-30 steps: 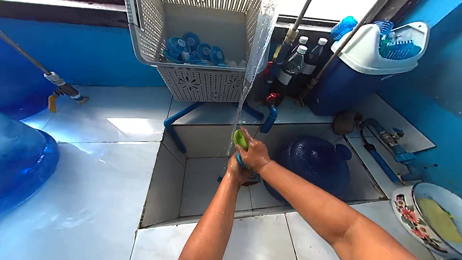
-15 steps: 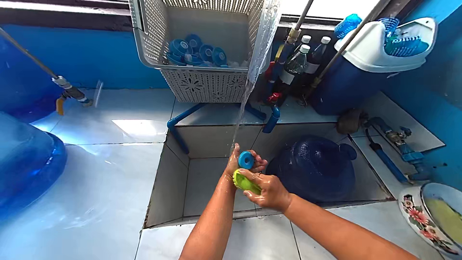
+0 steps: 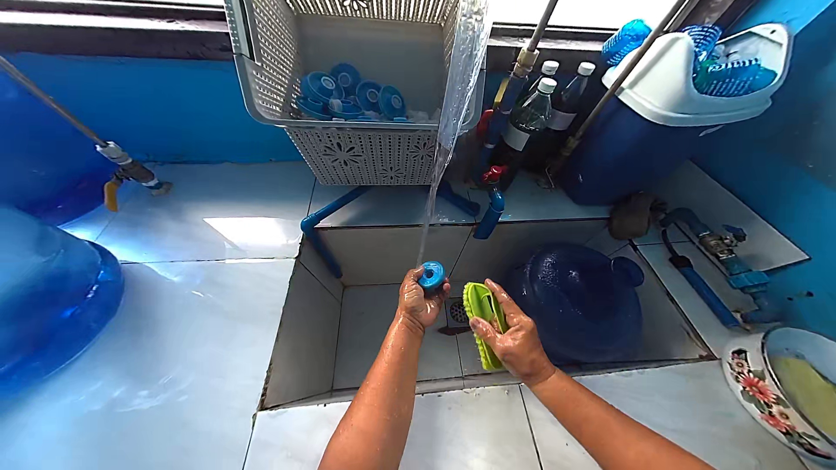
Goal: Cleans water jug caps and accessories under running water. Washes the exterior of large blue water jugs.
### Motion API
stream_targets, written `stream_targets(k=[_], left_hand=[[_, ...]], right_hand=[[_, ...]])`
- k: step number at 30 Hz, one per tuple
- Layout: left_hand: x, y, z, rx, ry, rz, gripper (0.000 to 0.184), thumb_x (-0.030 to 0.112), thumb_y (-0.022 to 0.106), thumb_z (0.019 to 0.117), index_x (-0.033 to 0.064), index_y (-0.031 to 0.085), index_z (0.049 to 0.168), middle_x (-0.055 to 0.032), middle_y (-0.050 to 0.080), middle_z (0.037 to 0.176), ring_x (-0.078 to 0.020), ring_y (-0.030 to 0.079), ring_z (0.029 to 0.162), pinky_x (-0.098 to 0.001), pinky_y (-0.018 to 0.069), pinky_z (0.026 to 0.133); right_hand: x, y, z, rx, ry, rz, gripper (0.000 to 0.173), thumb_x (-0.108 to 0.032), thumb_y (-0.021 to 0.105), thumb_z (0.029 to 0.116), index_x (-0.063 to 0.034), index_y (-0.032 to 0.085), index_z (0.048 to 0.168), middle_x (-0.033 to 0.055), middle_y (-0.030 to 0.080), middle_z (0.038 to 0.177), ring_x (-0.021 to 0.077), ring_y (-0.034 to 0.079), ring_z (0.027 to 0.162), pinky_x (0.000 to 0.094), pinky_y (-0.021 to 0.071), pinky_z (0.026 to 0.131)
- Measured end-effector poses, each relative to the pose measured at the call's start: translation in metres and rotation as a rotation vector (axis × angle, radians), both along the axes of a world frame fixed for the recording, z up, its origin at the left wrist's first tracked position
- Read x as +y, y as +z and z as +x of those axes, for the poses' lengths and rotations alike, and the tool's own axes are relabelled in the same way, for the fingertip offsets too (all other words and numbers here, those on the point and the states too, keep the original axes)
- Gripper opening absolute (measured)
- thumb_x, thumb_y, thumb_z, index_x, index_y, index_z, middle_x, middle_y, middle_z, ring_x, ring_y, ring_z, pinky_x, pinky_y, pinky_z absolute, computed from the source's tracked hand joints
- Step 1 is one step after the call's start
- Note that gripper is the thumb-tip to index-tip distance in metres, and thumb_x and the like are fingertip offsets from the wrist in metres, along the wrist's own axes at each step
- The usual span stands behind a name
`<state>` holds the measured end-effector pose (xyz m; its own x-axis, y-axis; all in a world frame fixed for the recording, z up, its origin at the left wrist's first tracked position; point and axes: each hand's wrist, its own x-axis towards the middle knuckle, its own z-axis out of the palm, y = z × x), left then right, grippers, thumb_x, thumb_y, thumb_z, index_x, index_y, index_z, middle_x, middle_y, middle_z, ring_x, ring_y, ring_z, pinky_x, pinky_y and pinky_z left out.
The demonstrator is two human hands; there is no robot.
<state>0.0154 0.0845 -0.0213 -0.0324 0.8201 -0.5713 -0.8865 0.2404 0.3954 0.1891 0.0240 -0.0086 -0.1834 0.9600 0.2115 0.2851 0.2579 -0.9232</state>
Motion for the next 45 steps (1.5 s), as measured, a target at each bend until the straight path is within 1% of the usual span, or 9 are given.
stream_targets(k=[5,9,20,24,29,32,37,40,45], left_hand=[[-0.01,-0.003,0.033,0.122,0.118,0.104,0.045,0.029,0.021,0.1134,0.0044,0.055,0.096,-0.005,0.062,0.07,-0.0118,0.064,0.063,-0.0262,0.0552,0.06],[-0.002,-0.006,0.029,0.134,0.183,0.165,0.037,0.021,0.023,0.1122,0.0052,0.056,0.108,-0.0062,0.063,0.083,-0.0138,0.065,0.076,-0.0297,0.0561,0.071],[0.006,-0.008,0.021,0.029,0.146,0.178,0.026,0.019,0.031,0.1115,0.0067,0.051,0.123,-0.0094,0.064,0.093,-0.0172,0.067,0.082,-0.0333,0.0578,0.075],[0.004,-0.008,0.006,0.122,0.139,0.043,0.048,0.046,0.03,0.1106,0.0062,0.056,0.106,-0.0076,0.062,0.079,-0.0163,0.063,0.07,-0.034,0.0556,0.065],[0.004,-0.016,0.021,0.208,0.091,0.047,0.028,0.023,0.04,0.1093,0.0032,0.058,0.103,-0.0092,0.062,0.081,-0.0179,0.063,0.072,-0.035,0.0552,0.067],[0.002,-0.012,0.003,0.316,0.107,0.04,0.039,0.032,0.038,0.1117,0.0007,0.06,0.11,-0.0078,0.063,0.083,-0.0142,0.061,0.074,-0.0318,0.0535,0.07],[0.004,-0.01,0.011,0.179,0.018,0.1,0.035,0.03,0.036,0.1102,0.0085,0.057,0.091,-0.003,0.058,0.064,-0.0079,0.054,0.048,-0.0218,0.0467,0.044],[0.003,-0.009,-0.003,0.343,0.075,0.038,0.042,0.034,0.035,0.1124,0.0,0.06,0.115,-0.0085,0.062,0.086,-0.0135,0.061,0.075,-0.0312,0.0528,0.07],[0.001,-0.009,0.011,0.171,-0.047,0.135,0.041,0.033,0.03,0.1116,0.009,0.056,0.091,-0.0028,0.058,0.063,-0.0074,0.052,0.046,-0.0204,0.0435,0.042]], right_hand=[[0.016,-0.005,-0.039,-0.182,0.005,0.051,0.066,-0.021,0.07,0.0921,0.0091,0.049,0.146,0.0236,0.066,0.134,0.024,0.07,0.115,0.0382,0.055,0.101],[0.067,-0.003,-0.063,-0.381,0.01,0.174,0.064,-0.025,0.07,0.093,-0.0025,0.051,0.15,0.0245,0.074,0.109,0.0423,0.073,0.098,0.0618,0.0554,0.087],[0.09,0.016,-0.063,-0.435,0.048,-0.012,0.066,-0.024,0.071,0.0963,-0.0099,0.046,0.155,0.0239,0.072,0.118,0.0411,0.07,0.108,0.0616,0.0513,0.096],[0.05,-0.005,-0.065,-0.434,0.111,-0.03,0.066,-0.03,0.065,0.0956,-0.003,0.046,0.153,0.022,0.073,0.119,0.0366,0.072,0.107,0.056,0.0539,0.096],[0.092,0.029,-0.068,-0.382,0.063,-0.184,0.067,-0.026,0.071,0.0975,-0.0103,0.043,0.156,0.0247,0.069,0.123,0.039,0.068,0.111,0.0591,0.0512,0.099],[0.057,0.014,-0.072,-0.394,0.155,-0.141,0.068,-0.027,0.068,0.0956,-0.0038,0.044,0.154,0.0215,0.071,0.123,0.0322,0.07,0.112,0.0507,0.0528,0.102],[0.096,0.032,-0.071,-0.316,0.08,-0.188,0.067,-0.022,0.072,0.097,-0.0059,0.043,0.155,0.026,0.068,0.123,0.0376,0.068,0.111,0.0569,0.052,0.099],[0.058,0.02,-0.075,-0.421,0.187,-0.15,0.07,-0.027,0.068,0.0953,-0.0051,0.041,0.156,0.0219,0.071,0.122,0.0334,0.07,0.11,0.0526,0.0531,0.1],[0.095,0.034,-0.07,-0.322,0.069,-0.17,0.066,-0.021,0.072,0.0967,-0.0047,0.044,0.154,0.0262,0.068,0.123,0.0389,0.067,0.112,0.0577,0.051,0.1]])
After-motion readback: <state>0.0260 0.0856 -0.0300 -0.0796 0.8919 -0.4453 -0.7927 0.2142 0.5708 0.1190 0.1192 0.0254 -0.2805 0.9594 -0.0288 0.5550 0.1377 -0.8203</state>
